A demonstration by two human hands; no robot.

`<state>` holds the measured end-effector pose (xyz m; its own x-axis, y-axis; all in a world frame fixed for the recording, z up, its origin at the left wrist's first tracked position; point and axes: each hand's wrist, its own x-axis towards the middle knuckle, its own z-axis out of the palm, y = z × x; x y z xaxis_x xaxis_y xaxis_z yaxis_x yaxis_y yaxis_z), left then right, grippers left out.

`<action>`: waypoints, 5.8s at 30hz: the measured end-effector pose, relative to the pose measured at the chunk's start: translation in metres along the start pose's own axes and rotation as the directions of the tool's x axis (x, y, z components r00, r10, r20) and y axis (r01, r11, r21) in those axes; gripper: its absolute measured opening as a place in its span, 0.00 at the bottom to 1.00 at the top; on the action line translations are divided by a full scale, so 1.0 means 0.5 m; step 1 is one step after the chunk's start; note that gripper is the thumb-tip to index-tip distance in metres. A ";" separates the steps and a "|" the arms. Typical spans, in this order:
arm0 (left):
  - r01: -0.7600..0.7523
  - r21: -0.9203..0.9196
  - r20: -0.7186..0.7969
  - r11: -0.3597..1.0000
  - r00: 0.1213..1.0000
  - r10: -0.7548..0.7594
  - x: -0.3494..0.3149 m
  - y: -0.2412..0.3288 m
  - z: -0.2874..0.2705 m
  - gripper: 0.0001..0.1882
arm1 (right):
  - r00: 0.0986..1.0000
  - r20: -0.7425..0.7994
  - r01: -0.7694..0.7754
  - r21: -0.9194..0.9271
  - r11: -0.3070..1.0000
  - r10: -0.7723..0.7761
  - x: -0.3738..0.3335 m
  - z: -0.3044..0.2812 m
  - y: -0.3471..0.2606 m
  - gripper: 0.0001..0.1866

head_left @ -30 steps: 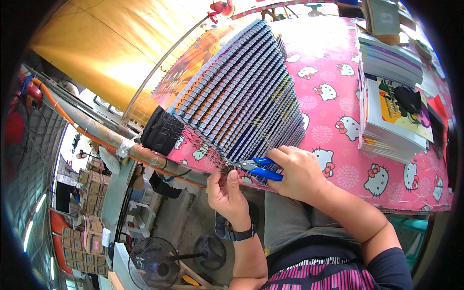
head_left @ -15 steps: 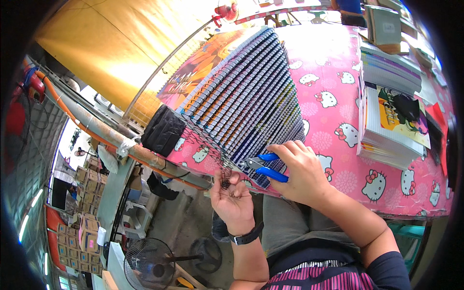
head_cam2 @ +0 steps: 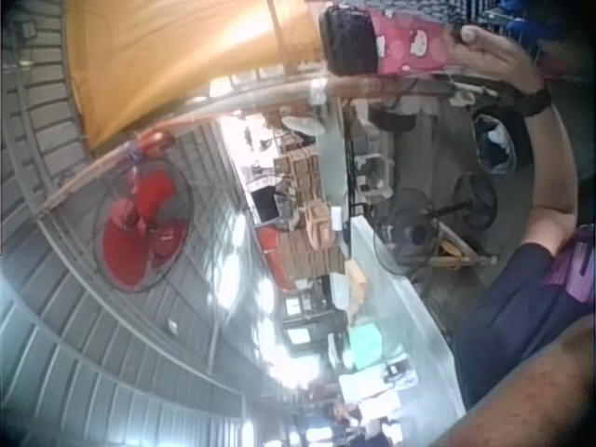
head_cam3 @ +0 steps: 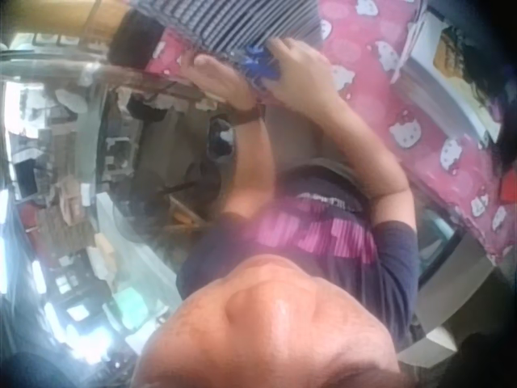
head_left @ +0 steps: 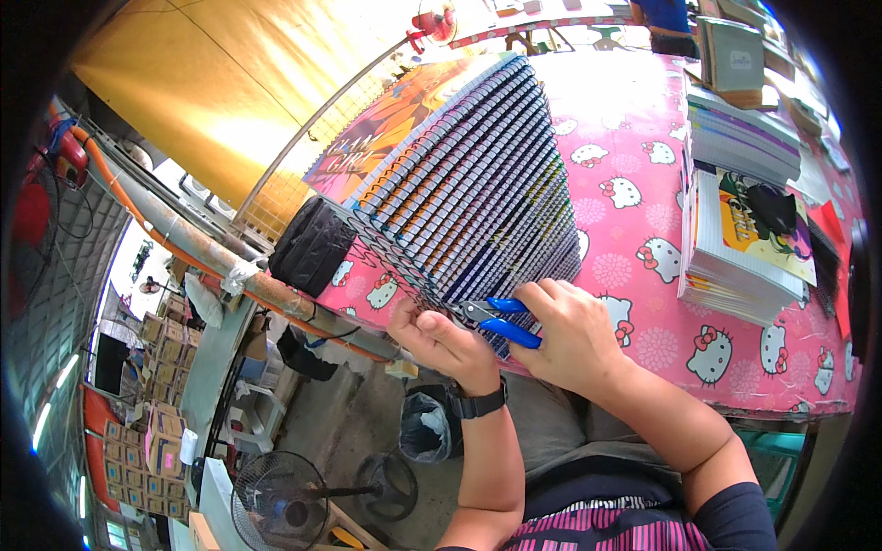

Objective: The person uses a pair of blue pliers to trim and tuck the ends of plastic spiral bindings on a stack of notebooks.

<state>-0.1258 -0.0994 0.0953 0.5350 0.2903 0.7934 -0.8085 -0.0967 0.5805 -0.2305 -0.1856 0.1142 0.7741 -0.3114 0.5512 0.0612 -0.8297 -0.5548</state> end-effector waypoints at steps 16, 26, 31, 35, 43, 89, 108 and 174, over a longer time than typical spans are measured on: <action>-0.068 0.017 0.030 0.998 0.997 0.067 0.015 -0.017 -0.009 0.28 | 0.995 -0.079 0.058 0.005 0.998 -0.057 0.018 -0.013 -0.020 0.25; -0.155 0.086 0.097 0.984 0.984 0.147 0.021 -0.017 -0.018 0.28 | 0.999 0.028 -0.018 0.095 0.995 0.015 0.017 -0.009 -0.001 0.19; -0.179 0.100 0.086 0.979 0.982 0.170 0.026 -0.017 -0.018 0.29 | 0.975 -0.201 0.105 0.048 0.993 -0.094 0.030 -0.019 0.001 0.19; -0.161 0.062 0.088 0.985 0.984 0.155 0.026 -0.005 -0.011 0.29 | 0.981 -0.164 0.111 0.035 0.993 -0.104 0.035 -0.013 -0.005 0.19; -0.156 0.066 0.108 0.985 0.983 0.149 0.034 -0.005 -0.015 0.28 | 0.971 -0.227 0.108 0.125 0.986 -0.078 0.036 -0.024 0.007 0.21; -0.218 0.021 0.103 0.976 0.971 0.215 0.091 0.030 0.014 0.25 | 0.956 -0.256 0.142 -0.008 0.990 -0.140 0.084 -0.057 -0.043 0.17; -0.240 -0.055 0.116 0.969 0.963 0.245 0.122 0.051 0.032 0.28 | 0.991 -0.127 0.053 0.068 0.996 -0.044 0.092 -0.067 -0.047 0.18; -0.230 -0.204 0.147 0.952 0.954 0.262 0.169 0.077 0.018 0.14 | 0.960 -0.260 0.116 0.021 0.993 -0.106 0.125 -0.105 -0.071 0.14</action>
<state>-0.1096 -0.0873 0.1863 0.3344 0.1116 0.9358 -0.9424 0.0356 0.3326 -0.2173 -0.2001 0.2012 0.5728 -0.3311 0.7498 0.1637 -0.8501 -0.5005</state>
